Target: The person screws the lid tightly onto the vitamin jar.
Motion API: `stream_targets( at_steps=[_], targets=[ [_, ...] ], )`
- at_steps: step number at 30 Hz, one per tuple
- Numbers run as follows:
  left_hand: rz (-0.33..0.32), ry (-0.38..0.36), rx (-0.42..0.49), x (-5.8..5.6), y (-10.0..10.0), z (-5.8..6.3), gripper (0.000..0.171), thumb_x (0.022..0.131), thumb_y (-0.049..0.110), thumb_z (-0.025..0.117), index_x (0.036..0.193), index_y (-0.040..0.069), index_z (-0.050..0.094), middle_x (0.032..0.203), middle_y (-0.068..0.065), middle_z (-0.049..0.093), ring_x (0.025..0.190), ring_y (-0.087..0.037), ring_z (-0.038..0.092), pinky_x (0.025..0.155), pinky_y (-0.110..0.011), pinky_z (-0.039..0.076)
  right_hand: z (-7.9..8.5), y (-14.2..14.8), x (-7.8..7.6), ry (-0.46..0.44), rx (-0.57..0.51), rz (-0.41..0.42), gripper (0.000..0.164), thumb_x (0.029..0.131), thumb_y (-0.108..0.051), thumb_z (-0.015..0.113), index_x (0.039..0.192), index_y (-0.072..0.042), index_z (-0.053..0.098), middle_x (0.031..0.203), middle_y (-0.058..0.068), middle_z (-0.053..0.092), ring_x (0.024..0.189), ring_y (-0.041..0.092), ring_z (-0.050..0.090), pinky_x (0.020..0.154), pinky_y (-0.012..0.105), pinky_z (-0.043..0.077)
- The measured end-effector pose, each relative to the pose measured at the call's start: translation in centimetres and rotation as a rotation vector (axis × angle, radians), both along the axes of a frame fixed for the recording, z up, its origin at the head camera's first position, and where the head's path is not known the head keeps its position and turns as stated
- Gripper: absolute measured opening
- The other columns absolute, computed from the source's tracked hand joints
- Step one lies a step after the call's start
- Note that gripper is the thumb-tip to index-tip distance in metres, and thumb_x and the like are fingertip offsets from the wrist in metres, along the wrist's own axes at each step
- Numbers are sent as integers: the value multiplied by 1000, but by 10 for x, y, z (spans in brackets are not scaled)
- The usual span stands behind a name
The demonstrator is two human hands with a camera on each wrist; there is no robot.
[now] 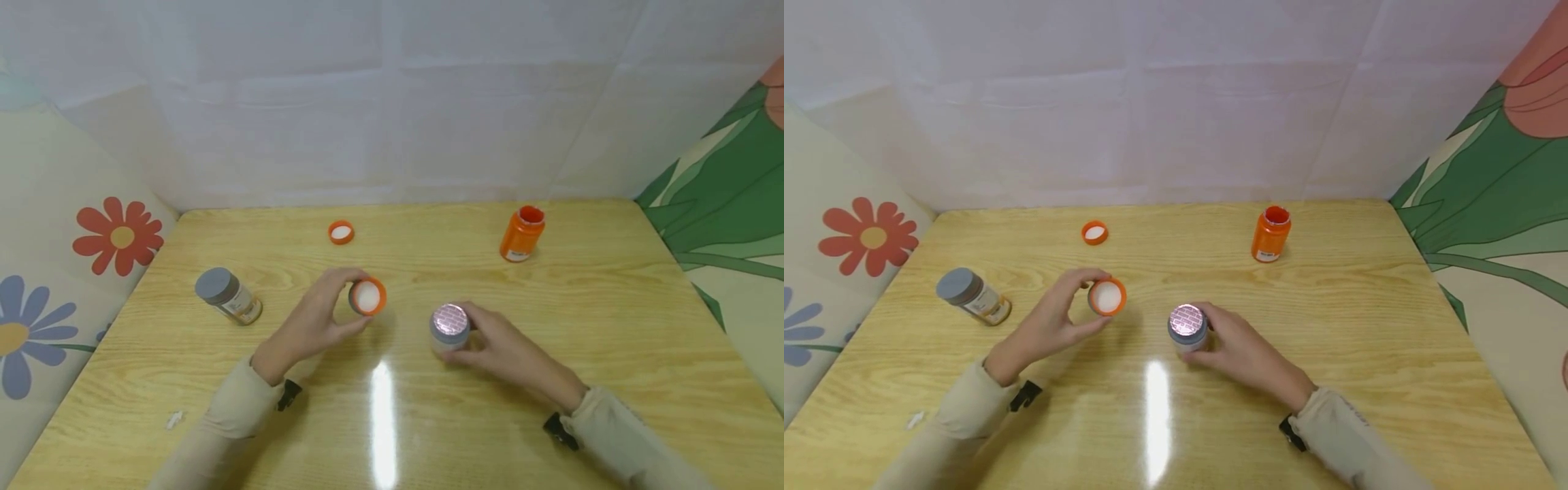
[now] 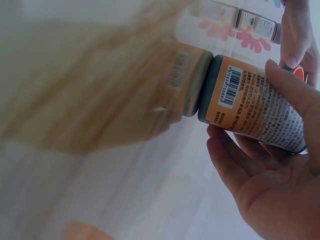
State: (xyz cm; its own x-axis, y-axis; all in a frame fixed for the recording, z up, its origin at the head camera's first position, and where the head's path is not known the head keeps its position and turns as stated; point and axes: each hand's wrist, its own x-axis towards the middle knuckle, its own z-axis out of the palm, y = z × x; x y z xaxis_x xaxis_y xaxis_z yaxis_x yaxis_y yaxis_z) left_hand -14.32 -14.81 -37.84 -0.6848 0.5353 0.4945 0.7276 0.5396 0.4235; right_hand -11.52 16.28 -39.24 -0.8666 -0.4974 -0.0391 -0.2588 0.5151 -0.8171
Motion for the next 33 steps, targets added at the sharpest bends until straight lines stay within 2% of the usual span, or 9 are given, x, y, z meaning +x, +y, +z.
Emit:
stream_targets(
  at_steps=[9, 16, 25, 33],
  targets=[
    [-30, 22, 2, 2, 5, 0, 61, 73, 9, 84, 127, 0, 55, 121, -12, 63, 115, -26, 58, 100, -43, 50, -2, -4, 1, -33, 4, 1, 70, 76, -27, 84, 138, -12, 53, 130, 2, 65, 119, 24, 62, 105, 51, 48],
    [-44, 50, 2, 6, 8, -3, 64, 72, 9, 84, 127, -2, 55, 123, -13, 63, 117, -28, 58, 101, -42, 49, -3, -7, 2, 31, 11, 25, 73, 77, -27, 84, 141, -12, 51, 134, 5, 63, 123, 28, 61, 105, 52, 48],
    [-80, 38, 10, 9, 11, -5, 64, 72, 9, 84, 129, 0, 54, 124, -11, 62, 117, -27, 57, 102, -42, 49, -1, -11, 2, 96, 28, 48, 73, 76, -24, 85, 140, -11, 52, 137, 7, 61, 127, 29, 58, 107, 52, 46],
    [-92, 24, 19, 13, 14, -6, 64, 73, 10, 83, 130, 1, 54, 126, -11, 62, 118, -25, 57, 102, -40, 49, 0, -14, 3, 153, 18, 63, 70, 75, -20, 86, 137, -8, 54, 133, 8, 63, 122, 26, 62, 104, 48, 50]
  ],
)
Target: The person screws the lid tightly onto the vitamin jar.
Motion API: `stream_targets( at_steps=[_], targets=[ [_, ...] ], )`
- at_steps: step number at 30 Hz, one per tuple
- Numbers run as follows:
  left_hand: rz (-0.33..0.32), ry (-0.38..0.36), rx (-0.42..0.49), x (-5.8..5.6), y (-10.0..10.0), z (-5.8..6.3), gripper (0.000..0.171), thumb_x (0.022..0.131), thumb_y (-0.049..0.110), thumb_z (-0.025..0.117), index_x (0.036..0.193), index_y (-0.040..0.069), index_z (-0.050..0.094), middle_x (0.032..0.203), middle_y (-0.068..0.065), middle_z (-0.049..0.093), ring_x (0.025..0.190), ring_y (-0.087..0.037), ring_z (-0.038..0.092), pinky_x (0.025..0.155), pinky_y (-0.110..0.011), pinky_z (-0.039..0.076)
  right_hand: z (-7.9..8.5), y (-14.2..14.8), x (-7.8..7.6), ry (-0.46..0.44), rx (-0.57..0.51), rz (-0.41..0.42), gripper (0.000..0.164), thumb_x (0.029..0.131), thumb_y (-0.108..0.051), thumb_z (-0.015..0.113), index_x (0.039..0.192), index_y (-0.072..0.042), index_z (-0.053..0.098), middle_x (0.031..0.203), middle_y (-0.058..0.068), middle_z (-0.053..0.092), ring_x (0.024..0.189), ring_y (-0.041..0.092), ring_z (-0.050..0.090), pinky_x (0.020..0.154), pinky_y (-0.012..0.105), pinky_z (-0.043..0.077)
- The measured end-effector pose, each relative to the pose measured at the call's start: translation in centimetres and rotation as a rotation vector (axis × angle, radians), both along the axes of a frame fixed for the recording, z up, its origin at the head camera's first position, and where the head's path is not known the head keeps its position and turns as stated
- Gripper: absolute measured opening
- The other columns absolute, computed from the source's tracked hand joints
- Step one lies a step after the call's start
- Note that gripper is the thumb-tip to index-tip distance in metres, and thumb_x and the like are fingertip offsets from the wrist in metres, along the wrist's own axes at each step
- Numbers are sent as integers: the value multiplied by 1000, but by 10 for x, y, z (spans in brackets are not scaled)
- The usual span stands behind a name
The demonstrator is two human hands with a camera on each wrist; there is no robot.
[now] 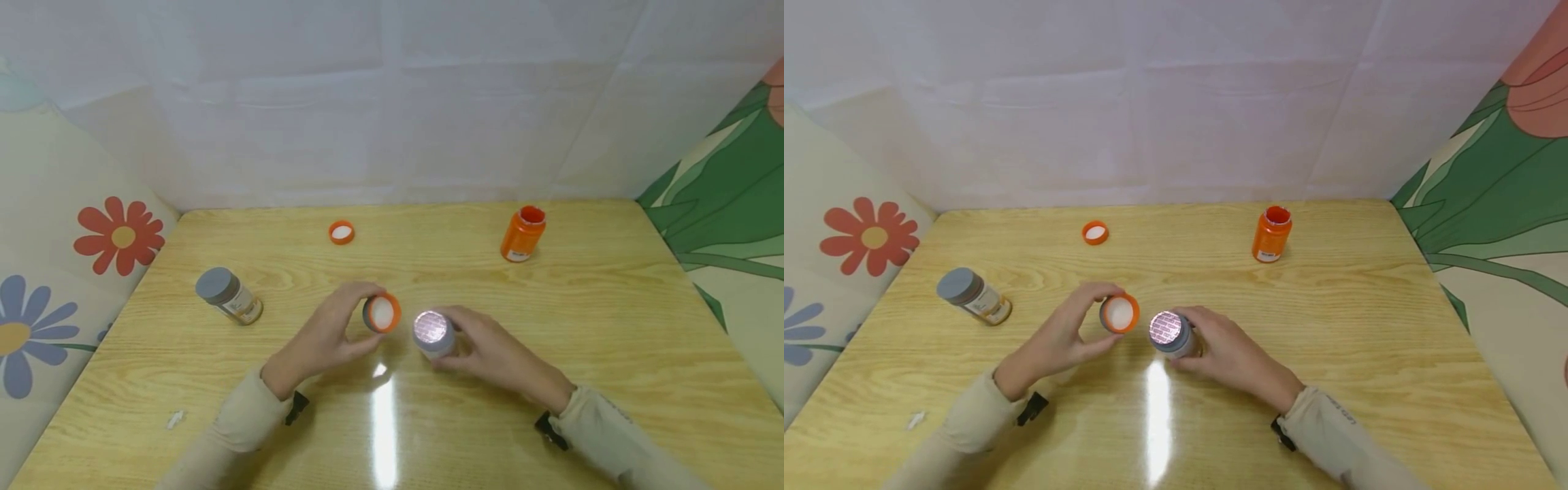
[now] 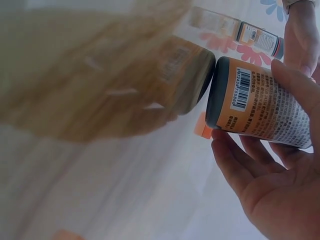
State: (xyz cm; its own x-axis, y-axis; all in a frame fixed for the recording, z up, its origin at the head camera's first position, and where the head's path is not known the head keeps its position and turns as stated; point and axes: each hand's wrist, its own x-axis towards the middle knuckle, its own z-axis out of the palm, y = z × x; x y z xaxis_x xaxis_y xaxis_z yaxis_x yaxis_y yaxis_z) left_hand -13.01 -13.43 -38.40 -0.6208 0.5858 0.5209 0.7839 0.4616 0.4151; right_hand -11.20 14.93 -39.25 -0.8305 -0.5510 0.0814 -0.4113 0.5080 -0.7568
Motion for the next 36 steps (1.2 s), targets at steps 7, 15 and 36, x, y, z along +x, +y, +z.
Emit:
stream_targets(
  at_steps=[7, 15, 36],
  targets=[
    [-22, 19, 6, 4, 1, 0, 62, 76, 14, 81, 130, 0, 54, 126, -11, 62, 117, -25, 57, 102, -38, 49, 0, -2, 1, 43, 4, 6, 70, 74, -21, 86, 135, -9, 55, 132, 8, 64, 119, 25, 63, 102, 48, 51],
    [-26, 18, 10, 7, 4, 4, 62, 77, 18, 81, 130, 1, 55, 125, -9, 63, 117, -24, 58, 103, -39, 49, 0, -4, 1, 63, 24, 9, 69, 75, -22, 86, 136, -9, 55, 132, 7, 63, 121, 25, 61, 104, 50, 49],
    [-45, 29, 3, 14, 5, 8, 65, 76, 22, 82, 132, 2, 55, 126, -9, 65, 116, -23, 60, 100, -39, 51, 1, -9, 3, 76, 56, 58, 70, 75, -22, 84, 137, -11, 54, 125, 4, 64, 114, 22, 63, 97, 46, 54]
  ],
)
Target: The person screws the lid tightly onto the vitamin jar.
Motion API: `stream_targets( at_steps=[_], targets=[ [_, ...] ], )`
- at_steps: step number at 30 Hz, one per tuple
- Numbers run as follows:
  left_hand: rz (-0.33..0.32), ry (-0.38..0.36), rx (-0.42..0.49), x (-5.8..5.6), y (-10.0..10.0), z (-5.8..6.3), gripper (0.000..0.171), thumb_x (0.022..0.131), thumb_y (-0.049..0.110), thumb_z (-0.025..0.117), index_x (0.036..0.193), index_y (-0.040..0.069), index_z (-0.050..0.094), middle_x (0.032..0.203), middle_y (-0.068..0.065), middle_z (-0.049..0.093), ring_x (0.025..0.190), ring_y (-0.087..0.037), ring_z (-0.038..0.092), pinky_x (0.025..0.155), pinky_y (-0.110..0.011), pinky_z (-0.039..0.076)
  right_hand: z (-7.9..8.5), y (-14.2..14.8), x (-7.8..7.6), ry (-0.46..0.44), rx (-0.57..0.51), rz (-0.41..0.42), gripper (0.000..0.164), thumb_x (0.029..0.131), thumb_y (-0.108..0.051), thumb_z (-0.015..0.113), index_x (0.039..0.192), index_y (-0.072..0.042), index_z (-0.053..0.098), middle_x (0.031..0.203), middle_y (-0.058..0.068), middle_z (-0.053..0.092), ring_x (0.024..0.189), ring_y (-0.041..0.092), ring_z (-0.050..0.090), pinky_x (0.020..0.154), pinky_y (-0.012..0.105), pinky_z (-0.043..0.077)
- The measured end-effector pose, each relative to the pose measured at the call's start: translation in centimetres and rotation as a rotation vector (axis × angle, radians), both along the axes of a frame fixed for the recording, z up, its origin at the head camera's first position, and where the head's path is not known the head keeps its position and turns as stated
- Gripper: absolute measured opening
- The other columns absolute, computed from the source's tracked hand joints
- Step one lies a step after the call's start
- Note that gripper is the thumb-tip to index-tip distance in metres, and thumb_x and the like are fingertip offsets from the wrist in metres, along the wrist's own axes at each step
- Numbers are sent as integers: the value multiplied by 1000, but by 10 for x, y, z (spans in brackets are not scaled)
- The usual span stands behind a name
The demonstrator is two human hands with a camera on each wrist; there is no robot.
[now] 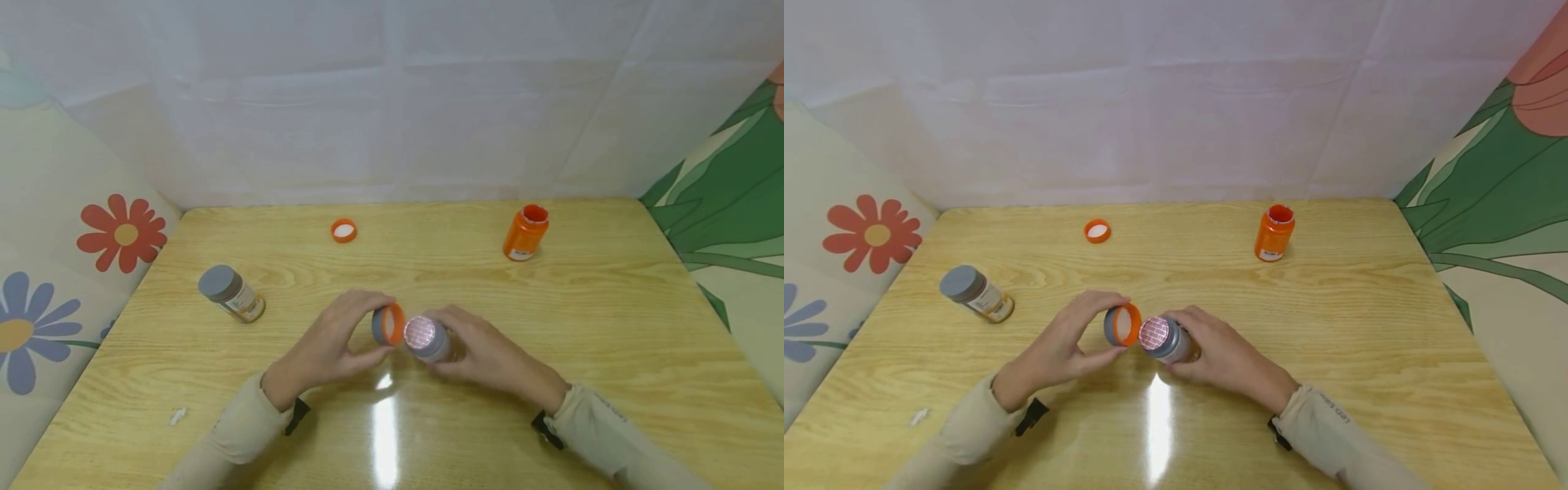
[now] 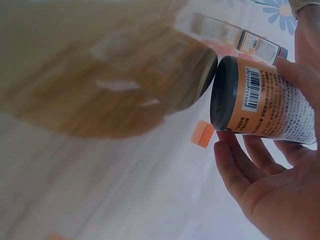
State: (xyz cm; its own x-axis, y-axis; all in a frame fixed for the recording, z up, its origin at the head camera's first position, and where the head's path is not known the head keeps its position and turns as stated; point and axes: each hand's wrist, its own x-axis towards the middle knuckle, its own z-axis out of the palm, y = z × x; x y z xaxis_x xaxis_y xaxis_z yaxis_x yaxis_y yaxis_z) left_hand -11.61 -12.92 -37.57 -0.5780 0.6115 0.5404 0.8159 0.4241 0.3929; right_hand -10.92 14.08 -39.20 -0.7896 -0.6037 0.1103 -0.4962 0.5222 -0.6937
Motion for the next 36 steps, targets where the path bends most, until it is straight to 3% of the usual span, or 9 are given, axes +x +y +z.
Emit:
stream_targets(
  at_steps=[8, 15, 22, 29, 36],
  targets=[
    [-17, 18, 16, 2, 1, 3, 64, 76, 21, 82, 128, -1, 54, 124, -11, 64, 115, -24, 61, 101, -38, 52, 0, -2, 1, -23, 16, 23, 70, 77, -24, 83, 140, -16, 52, 124, 2, 62, 112, 20, 62, 93, 44, 56],
    [-32, 25, 24, 3, 2, 5, 60, 76, 21, 82, 126, 1, 55, 122, -9, 64, 114, -23, 61, 101, -37, 52, -1, -3, 2, 36, 16, 29, 71, 75, -24, 83, 139, -18, 53, 119, 1, 63, 105, 17, 63, 86, 36, 58],
    [-38, 46, 25, 3, 3, 6, 59, 75, 25, 84, 124, 2, 59, 120, -9, 67, 113, -23, 62, 101, -37, 52, 0, -5, 1, 33, 32, 28, 71, 75, -25, 84, 138, -19, 53, 117, 0, 62, 101, 15, 62, 82, 31, 57],
    [-35, 94, 16, 2, 5, 5, 63, 69, 27, 88, 124, 5, 63, 119, -9, 66, 110, -21, 62, 96, -35, 54, 0, -7, 1, 16, 52, 26, 72, 77, -27, 83, 141, -20, 52, 121, 2, 60, 104, 16, 62, 82, 35, 58],
    [-27, 144, -15, 2, 6, 5, 58, 77, 39, 82, 124, 8, 66, 114, -7, 67, 106, -20, 62, 93, -33, 55, -1, -7, 1, 33, 70, 23, 74, 76, -29, 84, 142, -19, 51, 123, 3, 60, 106, 18, 62, 84, 37, 58]
  ],
)
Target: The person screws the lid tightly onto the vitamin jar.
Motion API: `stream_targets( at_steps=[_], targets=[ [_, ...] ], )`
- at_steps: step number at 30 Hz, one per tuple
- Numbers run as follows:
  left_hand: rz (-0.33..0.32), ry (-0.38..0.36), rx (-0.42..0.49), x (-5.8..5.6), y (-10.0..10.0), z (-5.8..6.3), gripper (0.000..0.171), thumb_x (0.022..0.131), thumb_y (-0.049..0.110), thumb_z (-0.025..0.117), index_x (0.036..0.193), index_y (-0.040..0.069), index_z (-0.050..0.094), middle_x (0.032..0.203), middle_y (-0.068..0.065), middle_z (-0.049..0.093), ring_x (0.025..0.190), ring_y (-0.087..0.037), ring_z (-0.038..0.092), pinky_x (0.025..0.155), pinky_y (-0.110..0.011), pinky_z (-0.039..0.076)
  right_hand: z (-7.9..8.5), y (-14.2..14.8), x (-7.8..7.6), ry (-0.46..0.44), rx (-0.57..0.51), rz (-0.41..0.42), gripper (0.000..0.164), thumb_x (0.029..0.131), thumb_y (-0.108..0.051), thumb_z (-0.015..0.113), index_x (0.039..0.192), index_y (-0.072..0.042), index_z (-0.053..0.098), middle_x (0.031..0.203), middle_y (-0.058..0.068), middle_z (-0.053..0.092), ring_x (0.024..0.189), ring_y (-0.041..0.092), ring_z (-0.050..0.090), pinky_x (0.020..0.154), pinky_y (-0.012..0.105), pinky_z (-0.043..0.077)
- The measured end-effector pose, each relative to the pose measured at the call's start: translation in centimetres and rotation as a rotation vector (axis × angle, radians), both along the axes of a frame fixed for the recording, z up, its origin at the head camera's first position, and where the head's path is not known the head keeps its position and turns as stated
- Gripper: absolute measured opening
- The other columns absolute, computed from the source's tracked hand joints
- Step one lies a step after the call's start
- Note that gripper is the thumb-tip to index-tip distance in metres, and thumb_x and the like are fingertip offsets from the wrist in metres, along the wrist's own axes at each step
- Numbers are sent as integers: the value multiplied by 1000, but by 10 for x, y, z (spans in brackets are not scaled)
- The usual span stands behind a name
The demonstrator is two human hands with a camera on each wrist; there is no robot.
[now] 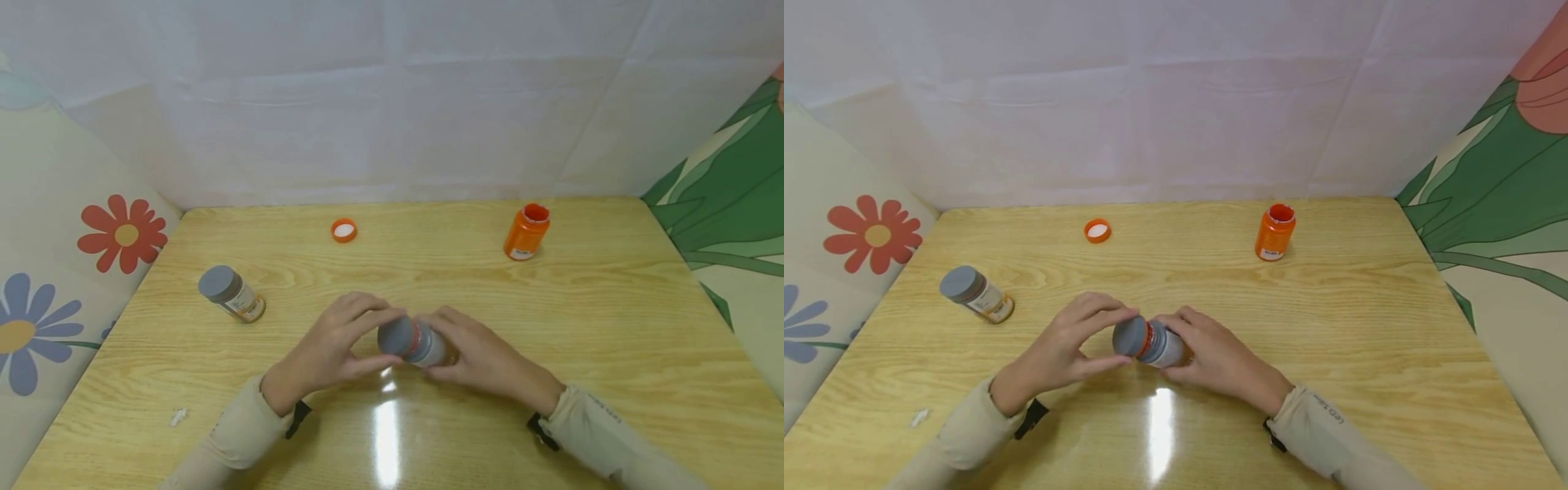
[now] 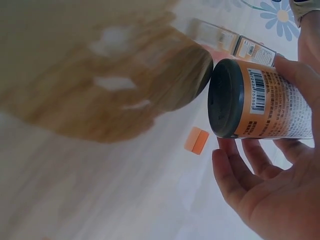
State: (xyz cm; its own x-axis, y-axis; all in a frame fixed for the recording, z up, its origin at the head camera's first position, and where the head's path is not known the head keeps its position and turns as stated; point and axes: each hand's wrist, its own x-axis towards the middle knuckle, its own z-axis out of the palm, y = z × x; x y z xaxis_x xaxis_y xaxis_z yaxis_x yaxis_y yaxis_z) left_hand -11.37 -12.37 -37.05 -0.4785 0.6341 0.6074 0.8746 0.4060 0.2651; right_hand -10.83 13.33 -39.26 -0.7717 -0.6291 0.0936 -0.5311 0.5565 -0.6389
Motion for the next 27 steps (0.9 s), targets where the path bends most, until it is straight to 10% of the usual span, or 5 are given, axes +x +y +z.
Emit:
stream_targets(
  at_steps=[27],
  targets=[
    [16, 5, -49, -1, 1, 0, 56, 82, 46, 77, 122, 8, 69, 109, -6, 68, 104, -19, 62, 90, -32, 55, 2, -3, -1, 40, 38, 5, 75, 75, -38, 84, 142, -21, 53, 119, 0, 62, 105, 14, 61, 89, 37, 56]
  ],
)
